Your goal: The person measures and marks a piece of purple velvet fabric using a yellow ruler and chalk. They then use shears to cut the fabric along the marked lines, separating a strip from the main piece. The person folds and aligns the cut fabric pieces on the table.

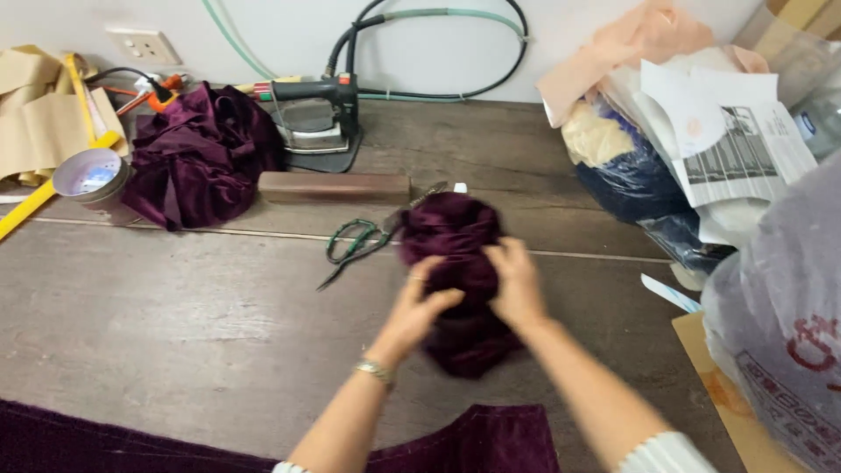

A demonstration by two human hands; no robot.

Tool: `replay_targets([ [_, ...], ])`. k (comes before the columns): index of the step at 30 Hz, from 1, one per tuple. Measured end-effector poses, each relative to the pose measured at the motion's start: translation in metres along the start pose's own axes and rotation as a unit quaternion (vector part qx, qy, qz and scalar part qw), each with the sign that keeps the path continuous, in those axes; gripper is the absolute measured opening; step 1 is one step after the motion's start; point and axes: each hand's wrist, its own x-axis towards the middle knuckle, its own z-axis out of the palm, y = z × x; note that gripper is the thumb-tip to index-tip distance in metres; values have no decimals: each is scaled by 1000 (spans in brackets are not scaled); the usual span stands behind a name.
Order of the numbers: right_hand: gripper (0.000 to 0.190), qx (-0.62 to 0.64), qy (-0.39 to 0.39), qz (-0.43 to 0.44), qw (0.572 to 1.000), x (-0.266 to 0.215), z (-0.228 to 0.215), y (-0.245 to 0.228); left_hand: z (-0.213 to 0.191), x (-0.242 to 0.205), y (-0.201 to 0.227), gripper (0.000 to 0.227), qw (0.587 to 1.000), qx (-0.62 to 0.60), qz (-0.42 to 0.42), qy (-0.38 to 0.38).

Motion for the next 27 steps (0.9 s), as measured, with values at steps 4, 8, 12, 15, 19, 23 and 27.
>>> replay_targets([
  [4,76,-219,50,-23,974,-4,-81,105,31,-11,11,72,969,77,69,-223],
  [8,83,-332,-171,307,876,20,-129,132,0,17,-35,55,928,289,161,-170],
  [12,55,-227,-147,74,960,69,-93,88,-56,22,-57,33,919,368,122,-63],
  [15,28,-29,-95,-11,995,114,-22,71,-97,7,-50,25,924,367,97,-35],
  [19,28,72,-65,77,992,168,55,71,-156,-31,-40,23,924,373,79,21],
  [23,36,17,-34,103,994,208,111,109,-208,-62,-51,22,928,363,27,72],
  [27,19,-6,-15,135,991,208,108,93,-230,-65,-44,20,916,390,-39,80],
])
